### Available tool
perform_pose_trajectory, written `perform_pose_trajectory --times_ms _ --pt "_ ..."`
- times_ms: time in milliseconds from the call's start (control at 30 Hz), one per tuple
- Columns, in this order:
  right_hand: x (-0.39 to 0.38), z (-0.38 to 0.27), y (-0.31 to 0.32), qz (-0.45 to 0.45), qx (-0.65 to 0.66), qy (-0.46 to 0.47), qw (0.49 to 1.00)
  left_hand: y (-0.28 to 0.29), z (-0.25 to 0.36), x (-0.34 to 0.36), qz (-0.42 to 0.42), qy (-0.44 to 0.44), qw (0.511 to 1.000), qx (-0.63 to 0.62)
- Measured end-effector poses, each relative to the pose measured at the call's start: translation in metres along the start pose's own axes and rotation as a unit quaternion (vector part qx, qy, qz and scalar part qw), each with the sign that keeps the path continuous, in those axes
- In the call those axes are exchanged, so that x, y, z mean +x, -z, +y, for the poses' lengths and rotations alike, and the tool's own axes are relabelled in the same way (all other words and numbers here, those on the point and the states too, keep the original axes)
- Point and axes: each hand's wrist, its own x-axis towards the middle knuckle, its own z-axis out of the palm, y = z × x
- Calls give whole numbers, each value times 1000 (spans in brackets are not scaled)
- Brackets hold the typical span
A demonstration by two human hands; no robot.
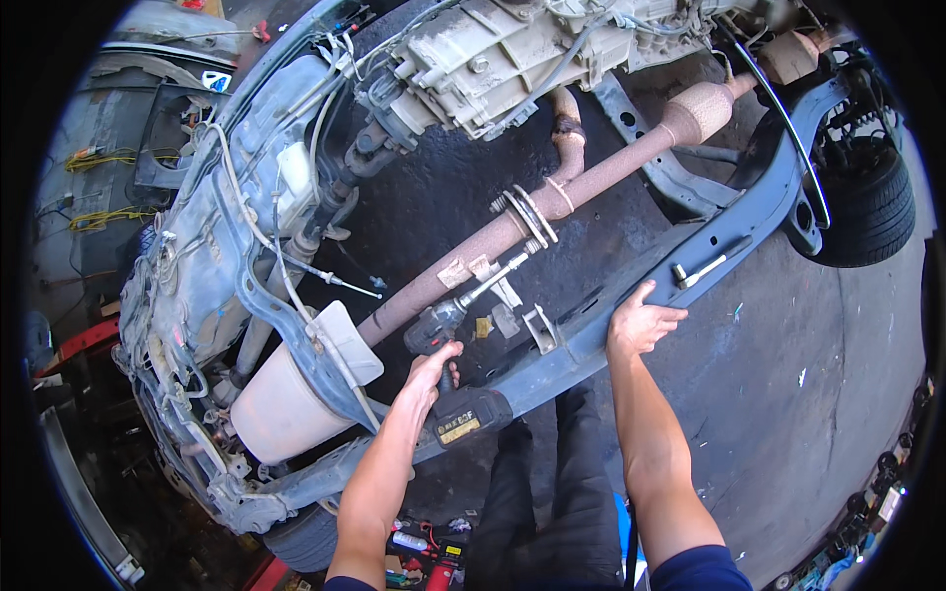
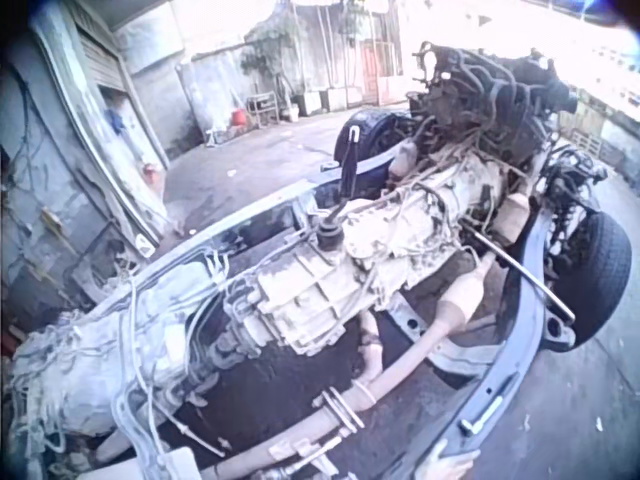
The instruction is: The person uses a cordless impact wrench to loosen bolts on a car's exhaust pipe, then uses a screwdriver to pry off a clamp. The person removes the exhaust pipe from the vehicle.
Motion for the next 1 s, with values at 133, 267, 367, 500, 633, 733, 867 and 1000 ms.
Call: perform_pose_trajectory --times_ms 133,267,367,500,633,733,867,1000 --pt "1 -4 3 -12 -9 -5 1000 1 5 9 -8 12 1000 -3" --pt "1 -7 6 -21 -13 -7 1000 7 7 17 -12 26 1000 9" --pt "1 -6 6 -19 -10 -3 1000 11 6 27 -23 37 999 14" --pt "1 -5 7 -19 -4 2 1000 20 3 41 -56 37 997 28" --pt "1 -9 10 -29 6 -6 1000 25 2 49 -67 27 997 38" --pt "1 -9 12 -21 13 -7 1000 27 3 52 -74 41 996 34" --pt "1 -8 10 -17 12 -5 1000 24 7 53 -67 38 996 46" --pt "1 -7 8 -8 2 2 1000 18 9 44 -55 72 996 12"
